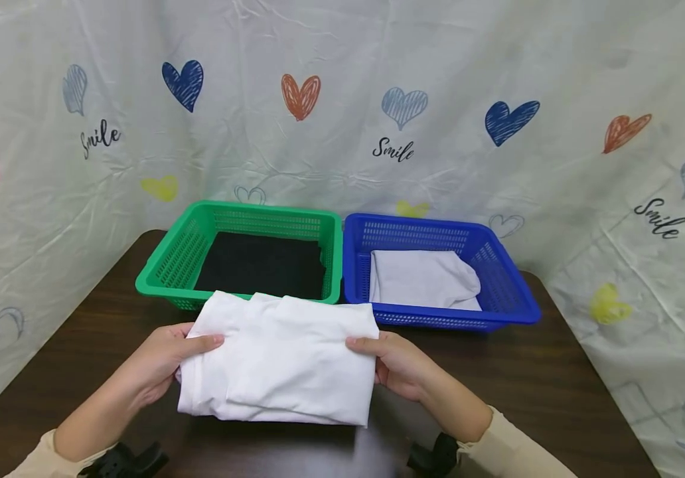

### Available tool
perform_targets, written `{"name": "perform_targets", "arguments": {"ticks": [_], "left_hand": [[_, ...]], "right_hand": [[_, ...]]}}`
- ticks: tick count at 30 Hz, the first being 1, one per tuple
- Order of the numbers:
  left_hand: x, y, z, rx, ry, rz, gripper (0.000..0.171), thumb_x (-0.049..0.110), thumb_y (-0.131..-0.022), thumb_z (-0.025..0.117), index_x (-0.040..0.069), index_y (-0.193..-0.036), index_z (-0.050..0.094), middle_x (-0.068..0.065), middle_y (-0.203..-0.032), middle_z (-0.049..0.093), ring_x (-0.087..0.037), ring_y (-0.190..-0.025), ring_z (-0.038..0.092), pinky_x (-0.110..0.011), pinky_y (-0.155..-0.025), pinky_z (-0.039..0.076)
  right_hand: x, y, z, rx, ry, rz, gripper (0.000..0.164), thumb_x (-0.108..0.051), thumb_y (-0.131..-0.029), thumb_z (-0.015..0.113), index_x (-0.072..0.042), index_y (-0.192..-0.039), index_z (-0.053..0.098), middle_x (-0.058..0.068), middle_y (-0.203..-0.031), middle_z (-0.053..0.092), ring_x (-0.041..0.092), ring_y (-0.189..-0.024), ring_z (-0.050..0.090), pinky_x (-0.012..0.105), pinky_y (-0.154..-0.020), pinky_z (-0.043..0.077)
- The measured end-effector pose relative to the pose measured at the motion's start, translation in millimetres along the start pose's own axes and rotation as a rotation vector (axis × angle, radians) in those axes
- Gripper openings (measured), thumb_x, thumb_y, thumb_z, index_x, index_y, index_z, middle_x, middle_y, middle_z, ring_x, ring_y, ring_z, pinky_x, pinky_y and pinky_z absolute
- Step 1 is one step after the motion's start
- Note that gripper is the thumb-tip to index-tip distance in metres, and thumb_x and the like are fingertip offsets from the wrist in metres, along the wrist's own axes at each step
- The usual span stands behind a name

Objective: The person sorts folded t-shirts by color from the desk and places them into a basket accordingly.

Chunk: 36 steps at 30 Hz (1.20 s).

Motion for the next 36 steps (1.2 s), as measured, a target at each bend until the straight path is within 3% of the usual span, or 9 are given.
{"name": "perform_targets", "arguments": {"ticks": [16, 25, 36], "left_hand": [[34.1, -11.6, 24.4, -0.006, -0.010, 0.027, 0.058, 0.028, -0.090, 0.074, -0.010, -0.130, 0.055, 0.000, -0.089, 0.075, -0.014, -0.078, 0.073, -0.033, -0.072, 0.063], [60.5, -15.3, 41.0, -0.011, -0.050, 0.037, 0.059, 0.030, -0.089, 0.075, -0.008, -0.130, 0.055, -0.002, -0.092, 0.074, -0.016, -0.079, 0.074, -0.035, -0.075, 0.063], [85.8, -34.3, 68.2, -0.042, -0.009, 0.058, 0.053, 0.023, -0.090, 0.074, -0.008, -0.129, 0.058, -0.003, -0.092, 0.072, -0.015, -0.078, 0.072, -0.033, -0.074, 0.063]], "right_hand": [[-30.4, 17.4, -27.1, 0.001, 0.054, -0.025, 0.044, -0.024, -0.101, 0.058, 0.000, -0.136, 0.048, -0.003, -0.108, 0.074, 0.010, -0.096, 0.072, 0.030, -0.084, 0.060], [-51.3, 30.5, -43.7, -0.034, 0.037, -0.046, 0.032, -0.022, -0.102, 0.056, -0.005, -0.130, 0.052, -0.004, -0.108, 0.074, 0.010, -0.098, 0.073, 0.029, -0.084, 0.060], [-68.6, 39.0, -74.7, 0.027, 0.030, -0.033, 0.022, -0.021, -0.103, 0.054, -0.010, -0.122, 0.055, -0.004, -0.104, 0.075, 0.009, -0.093, 0.073, 0.027, -0.081, 0.061]]}}
Point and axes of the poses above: each hand's wrist, its own y-axis away from the middle knuckle, its own z-axis out of the palm, x = y × z, the point moved 10 cm from there along -y, towards the middle knuckle
